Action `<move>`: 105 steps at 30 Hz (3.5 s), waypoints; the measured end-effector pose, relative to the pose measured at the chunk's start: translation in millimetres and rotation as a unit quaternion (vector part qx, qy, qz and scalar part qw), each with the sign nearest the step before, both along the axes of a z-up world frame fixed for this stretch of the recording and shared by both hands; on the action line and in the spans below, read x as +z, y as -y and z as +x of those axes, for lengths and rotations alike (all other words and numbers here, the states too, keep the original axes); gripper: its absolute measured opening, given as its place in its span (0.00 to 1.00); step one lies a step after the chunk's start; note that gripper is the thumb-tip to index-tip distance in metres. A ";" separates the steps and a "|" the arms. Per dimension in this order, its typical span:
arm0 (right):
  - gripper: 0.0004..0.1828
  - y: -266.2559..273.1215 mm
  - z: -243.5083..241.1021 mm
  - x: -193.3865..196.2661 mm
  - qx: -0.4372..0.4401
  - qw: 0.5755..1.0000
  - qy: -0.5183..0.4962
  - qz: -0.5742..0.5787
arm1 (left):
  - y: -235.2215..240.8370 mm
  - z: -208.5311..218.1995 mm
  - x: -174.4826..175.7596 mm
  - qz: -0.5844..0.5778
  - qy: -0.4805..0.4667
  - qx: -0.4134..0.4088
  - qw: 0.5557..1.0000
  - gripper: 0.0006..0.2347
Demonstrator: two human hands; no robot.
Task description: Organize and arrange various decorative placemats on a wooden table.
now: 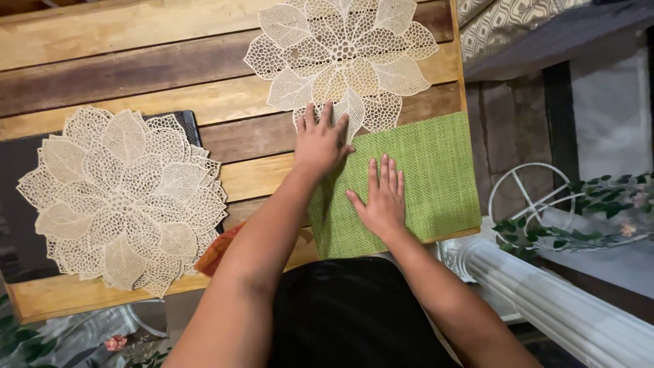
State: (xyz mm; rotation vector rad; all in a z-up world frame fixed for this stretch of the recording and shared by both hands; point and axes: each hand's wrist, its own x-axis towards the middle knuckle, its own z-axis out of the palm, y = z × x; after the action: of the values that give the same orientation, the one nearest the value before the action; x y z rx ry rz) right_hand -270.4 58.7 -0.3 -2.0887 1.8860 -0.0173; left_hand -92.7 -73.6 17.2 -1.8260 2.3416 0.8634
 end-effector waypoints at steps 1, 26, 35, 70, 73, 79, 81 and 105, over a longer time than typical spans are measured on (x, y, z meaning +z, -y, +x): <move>0.52 -0.5 -0.8 -0.6 0.001 1.000 -0.001 0.000 | -1.8 -3.1 -27.1 0.000 -0.001 0.001 1.000 0.33; 0.53 4.2 0.9 8.9 -0.014 1.000 0.005 -0.011 | -9.9 -22.6 -28.9 -0.054 0.016 -0.017 0.998 0.28; 0.51 20.3 6.1 23.2 -0.001 1.000 0.013 0.016 | -5.7 -29.0 -42.9 -0.156 0.094 -0.063 0.981 0.21; 0.24 99.9 311.9 -86.5 -0.042 0.890 0.405 0.206 | -255.9 324.6 110.6 -0.380 -0.060 0.153 0.910 0.12; 0.22 89.4 314.5 -94.2 -0.045 0.894 0.387 0.222 | -276.0 349.8 62.2 -0.310 -0.053 0.206 0.927 0.14; 0.16 104.4 306.3 -81.7 -0.154 0.852 0.449 0.221 | -289.4 368.8 31.0 0.002 -0.094 0.248 0.964 0.12; 0.16 126.4 300.3 -117.2 -0.078 0.897 0.422 0.104 | -286.3 370.6 10.4 -0.065 -0.121 0.246 0.959 0.14; 0.16 28.6 397.0 90.1 0.067 0.895 0.421 0.130 | -196.4 390.3 20.8 -0.021 -0.306 0.423 0.853 0.27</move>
State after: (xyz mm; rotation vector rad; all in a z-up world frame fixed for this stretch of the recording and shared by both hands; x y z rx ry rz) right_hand 126.6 30.1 89.8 -1.6200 1.1392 -0.5209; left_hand 297.6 122.8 38.0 -3.0154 1.6726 1.6867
